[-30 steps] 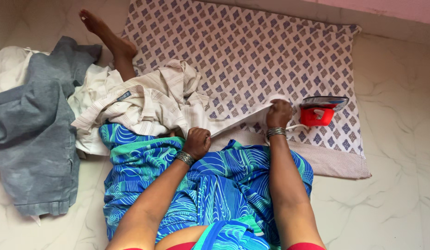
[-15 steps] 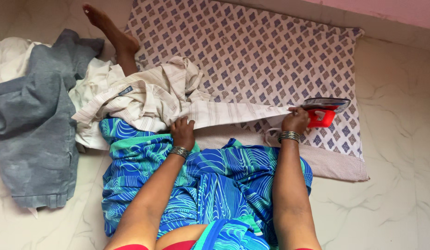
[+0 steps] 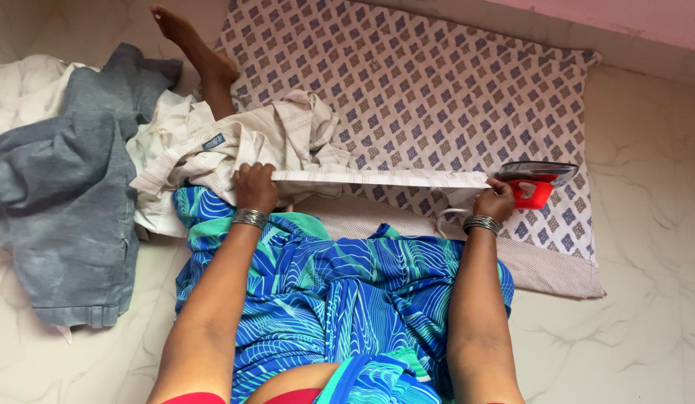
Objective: The person irons a white striped shirt on a patterned mat laid on the floor. They repeatedly smooth the fabric, use a red electric iron to press the shirt, and reposition the garment to iron different sections.
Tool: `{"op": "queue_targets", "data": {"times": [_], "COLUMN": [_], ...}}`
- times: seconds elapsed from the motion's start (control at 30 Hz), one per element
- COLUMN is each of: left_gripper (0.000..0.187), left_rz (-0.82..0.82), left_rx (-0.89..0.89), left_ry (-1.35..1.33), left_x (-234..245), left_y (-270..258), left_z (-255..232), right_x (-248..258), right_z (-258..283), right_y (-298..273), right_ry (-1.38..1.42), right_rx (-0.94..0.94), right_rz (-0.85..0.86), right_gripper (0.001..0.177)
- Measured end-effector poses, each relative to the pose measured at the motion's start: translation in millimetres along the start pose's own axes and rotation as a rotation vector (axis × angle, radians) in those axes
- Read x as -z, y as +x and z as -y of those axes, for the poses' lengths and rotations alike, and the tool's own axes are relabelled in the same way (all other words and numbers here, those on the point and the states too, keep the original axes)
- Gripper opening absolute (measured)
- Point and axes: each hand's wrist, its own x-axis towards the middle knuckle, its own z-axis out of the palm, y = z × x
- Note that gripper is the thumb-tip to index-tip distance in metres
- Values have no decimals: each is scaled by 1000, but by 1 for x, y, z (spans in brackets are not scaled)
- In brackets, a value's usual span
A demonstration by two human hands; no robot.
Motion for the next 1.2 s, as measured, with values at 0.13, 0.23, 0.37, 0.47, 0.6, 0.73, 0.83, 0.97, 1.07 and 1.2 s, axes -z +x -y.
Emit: {"op": "queue_targets", "data": {"times": [0.13,0.23,0.37,0.47,0.6,0.73,0.83,0.97,1.07,1.2], "left_gripper": [25,34,58,87,92,88,80,54,40,30], "left_rz": [-2,-27,295,502,450,525,692,662,569,511], "left_rx": [-32,-197,-299,-305,-364,-366,-363,-407,-356,-114], "left_ry": [-103,-208,-82,94,286,225,175,215,343,557], "left_x": [6,6,5,-5,-48,-69,-75,-105,-122,-105], "left_y": [15,8,-8,-5,12,33,52,73,88,126], "left_z": [4,-5,-37,-49,-54,-58,-60,-46,-18,33], "right_x": [1,5,2,1,1,-5,-6,-11,-16,-20], "right_z": [-3,-1,1,0,3,6,6,3,1,28], "right_y": [3,5,5,1,-1,-7,-10,-7,-11,-30], "right_ry": [73,19,-79,-104,-137,-123,-71,-74,-22,-47], "right_rx": [-27,152,191,169,155,91,58,70,158,360], "right_rz": [-54,-160,-167,-127,-104,-54,21,62,132,267], "right_gripper": [20,16,16,18,21,24,24,23,22,14]}}
